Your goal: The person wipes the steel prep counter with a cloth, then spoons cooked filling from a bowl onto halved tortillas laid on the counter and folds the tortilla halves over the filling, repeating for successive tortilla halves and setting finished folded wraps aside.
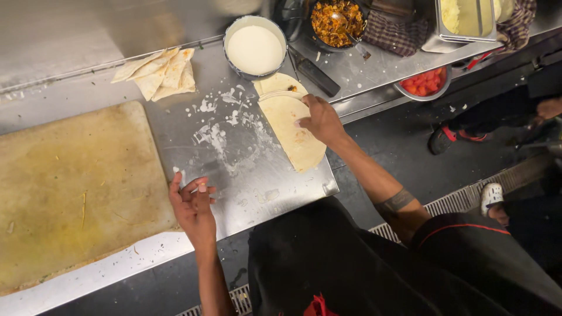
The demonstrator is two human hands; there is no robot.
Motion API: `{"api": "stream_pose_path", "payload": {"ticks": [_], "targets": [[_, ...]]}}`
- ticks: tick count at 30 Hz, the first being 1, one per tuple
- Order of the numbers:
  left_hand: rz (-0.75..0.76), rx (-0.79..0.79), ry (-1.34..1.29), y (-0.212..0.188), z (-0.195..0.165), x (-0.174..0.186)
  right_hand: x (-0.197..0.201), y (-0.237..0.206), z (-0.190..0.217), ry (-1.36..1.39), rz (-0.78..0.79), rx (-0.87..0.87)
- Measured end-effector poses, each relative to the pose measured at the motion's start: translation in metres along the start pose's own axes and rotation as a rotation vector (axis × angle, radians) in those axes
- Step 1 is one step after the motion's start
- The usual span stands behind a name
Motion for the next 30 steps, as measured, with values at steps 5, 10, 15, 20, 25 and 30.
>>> {"api": "stream_pose_path", "payload": {"ticks": [5,10,15,20,25,30], "targets": [[0.055,-0.059,-0.022,-0.008,0.004,-0.003,0.013,-0.013,0.036,0.119,0.003,0.051],[0.202,-0.219,0.188,-0.010,-0.010,-0.039,0.034,-0.039,0.084,0.281,0.041,0.115],[0.302,-0.436,0.050,-0.004,-0.021,-0.048,0.060,-0.067,0.129,0.348,-0.003,0.388],[0.706,0.136,-0.777,-0.016,0.041,-0.062,0.034,-0.069,0.132,0.550,0.038,-0.052],[0.447,0.707,-0.924,-0.069,0.104,-0.065,-0.003,-0.077,0.140,0.469,0.192,-0.052],[0.347,0.695,-0.944,-0.084,0.105,-0.056,-0.016,-0.091,0.148,0.366,0.213,0.101]]}}
Point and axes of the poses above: each hand's wrist, its own y-axis towards the middle knuckle, its own x-axis out of the back of the hand, z = x × y, the point moved 4 cm from there along y, towards the middle knuckle, and after that the axes turned 8 degrees about -z, right-handed, at the moved point
